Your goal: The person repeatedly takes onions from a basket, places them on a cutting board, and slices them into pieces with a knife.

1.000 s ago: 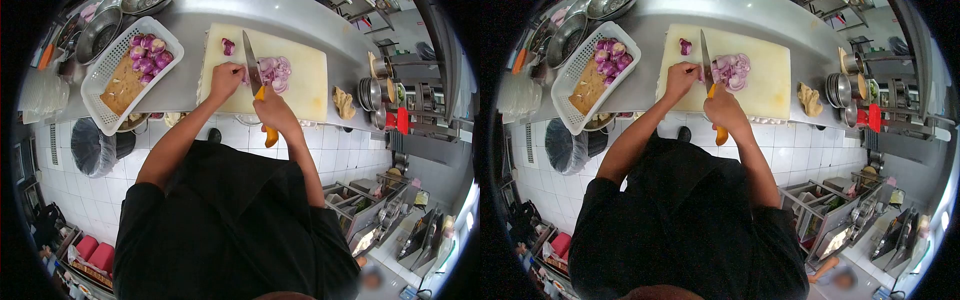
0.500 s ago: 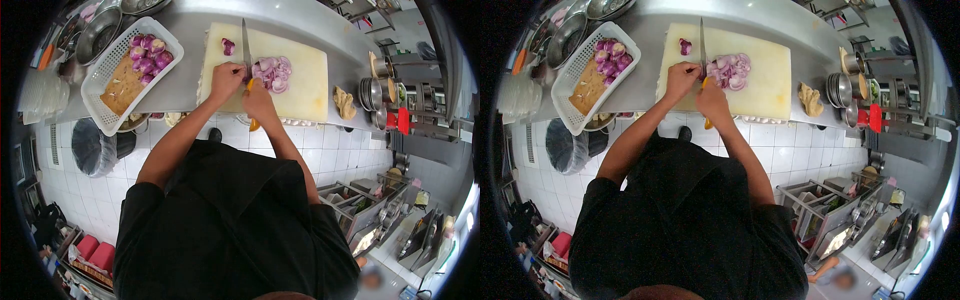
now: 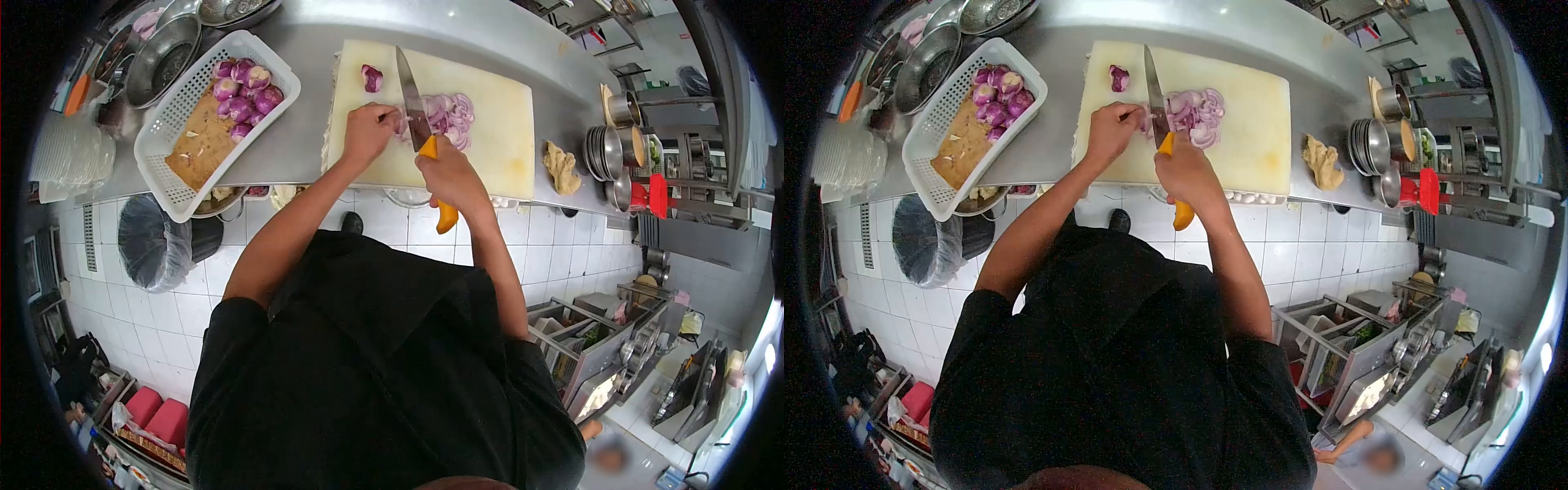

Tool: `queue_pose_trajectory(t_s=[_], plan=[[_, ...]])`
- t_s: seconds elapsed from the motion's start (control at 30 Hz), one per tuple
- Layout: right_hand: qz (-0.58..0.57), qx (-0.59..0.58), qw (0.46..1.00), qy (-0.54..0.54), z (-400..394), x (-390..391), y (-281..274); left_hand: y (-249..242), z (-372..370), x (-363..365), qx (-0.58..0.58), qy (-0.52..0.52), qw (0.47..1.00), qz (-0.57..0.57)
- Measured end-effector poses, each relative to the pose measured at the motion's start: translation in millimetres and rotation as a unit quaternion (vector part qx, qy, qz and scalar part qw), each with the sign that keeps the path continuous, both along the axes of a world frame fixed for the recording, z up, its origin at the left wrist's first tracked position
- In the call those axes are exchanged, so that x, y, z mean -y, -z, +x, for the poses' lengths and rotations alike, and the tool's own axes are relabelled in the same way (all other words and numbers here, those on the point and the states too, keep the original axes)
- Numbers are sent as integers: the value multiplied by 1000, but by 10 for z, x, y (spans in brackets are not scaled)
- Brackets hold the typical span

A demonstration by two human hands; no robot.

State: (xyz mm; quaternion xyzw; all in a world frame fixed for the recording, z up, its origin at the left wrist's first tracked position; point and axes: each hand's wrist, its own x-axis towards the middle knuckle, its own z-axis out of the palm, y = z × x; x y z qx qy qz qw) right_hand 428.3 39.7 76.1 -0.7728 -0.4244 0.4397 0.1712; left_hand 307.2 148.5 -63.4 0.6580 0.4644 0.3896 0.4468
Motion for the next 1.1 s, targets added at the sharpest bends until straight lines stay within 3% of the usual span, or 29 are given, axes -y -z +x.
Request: queue_pose_trajectory(t_s=[0.1,0.2,0.3,0.47,0.6,0.8,1.0,1.1], plan=[[51,-23,998,23,-62,52,42,160,-69,-75,120,-53,991,5],[52,-62,996,48,-218,125,98,-180,-217,-357,35,-90,994,46],[57,-50,996,45,-310,183,410,-301,-233,-628,-52,-18,976,210],[94,88,992,12,-79,318,865,-231,-237,-783,-152,109,969,163],[108,115,987,-24,71,352,658,-37,-252,-429,-122,181,958,185],[97,102,989,-50,22,233,442,-82,-217,-59,-18,60,987,150],[-1,51,997,-50,-56,156,-55,-106,-232,-68,39,98,991,78],[-6,26,999,-31,-133,63,-21,14,-220,-100,32,87,988,123]])
